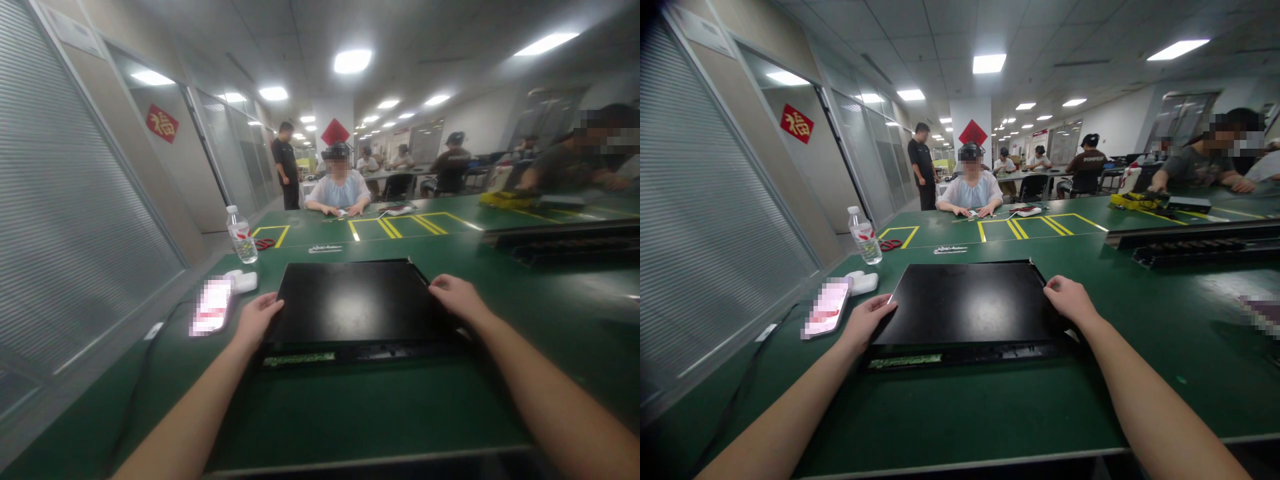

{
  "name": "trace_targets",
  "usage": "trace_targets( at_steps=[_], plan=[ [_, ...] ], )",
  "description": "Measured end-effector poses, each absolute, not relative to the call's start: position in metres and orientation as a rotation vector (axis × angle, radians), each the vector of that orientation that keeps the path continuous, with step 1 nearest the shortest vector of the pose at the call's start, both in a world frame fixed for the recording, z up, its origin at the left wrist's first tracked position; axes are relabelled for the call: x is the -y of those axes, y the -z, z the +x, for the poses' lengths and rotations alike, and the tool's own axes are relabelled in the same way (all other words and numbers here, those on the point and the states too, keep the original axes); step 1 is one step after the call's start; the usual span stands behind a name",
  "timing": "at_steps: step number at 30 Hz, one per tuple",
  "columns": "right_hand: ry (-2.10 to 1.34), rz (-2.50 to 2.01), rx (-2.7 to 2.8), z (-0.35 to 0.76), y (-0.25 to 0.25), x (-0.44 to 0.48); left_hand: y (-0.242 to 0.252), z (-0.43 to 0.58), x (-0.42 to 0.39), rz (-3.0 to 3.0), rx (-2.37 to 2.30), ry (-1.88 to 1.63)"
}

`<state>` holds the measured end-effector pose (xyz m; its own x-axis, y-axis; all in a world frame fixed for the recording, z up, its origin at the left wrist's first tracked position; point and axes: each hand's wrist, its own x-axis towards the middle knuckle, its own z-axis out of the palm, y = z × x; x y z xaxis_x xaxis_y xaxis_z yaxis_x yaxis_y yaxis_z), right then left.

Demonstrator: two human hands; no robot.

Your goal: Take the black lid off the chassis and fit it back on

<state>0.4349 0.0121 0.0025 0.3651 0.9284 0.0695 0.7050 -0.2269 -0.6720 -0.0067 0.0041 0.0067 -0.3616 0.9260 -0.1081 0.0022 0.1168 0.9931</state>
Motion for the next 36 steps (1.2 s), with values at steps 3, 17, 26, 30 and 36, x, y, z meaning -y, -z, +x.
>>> trace_targets(
  at_steps=[3,17,26,30,36],
  plan=[
    [-0.433,-2.011,1.422,0.435,-0.002,-0.013,-0.007,-0.008,-0.004,0.951,-1.523,-1.368],
    [-0.509,-2.063,1.374,0.440,0.003,-0.016,0.003,-0.026,-0.014,0.980,-1.434,-1.360],
    [-0.534,-2.076,1.370,0.439,0.001,-0.016,0.012,-0.031,-0.017,1.117,-1.577,-1.292],
    [-0.534,-2.071,1.365,0.438,0.000,-0.015,0.011,-0.030,-0.015,1.247,-1.672,-1.224],
    [-0.511,-2.062,1.366,0.437,-0.001,-0.014,0.003,-0.024,-0.010,1.412,-1.783,-1.139]
  ],
)
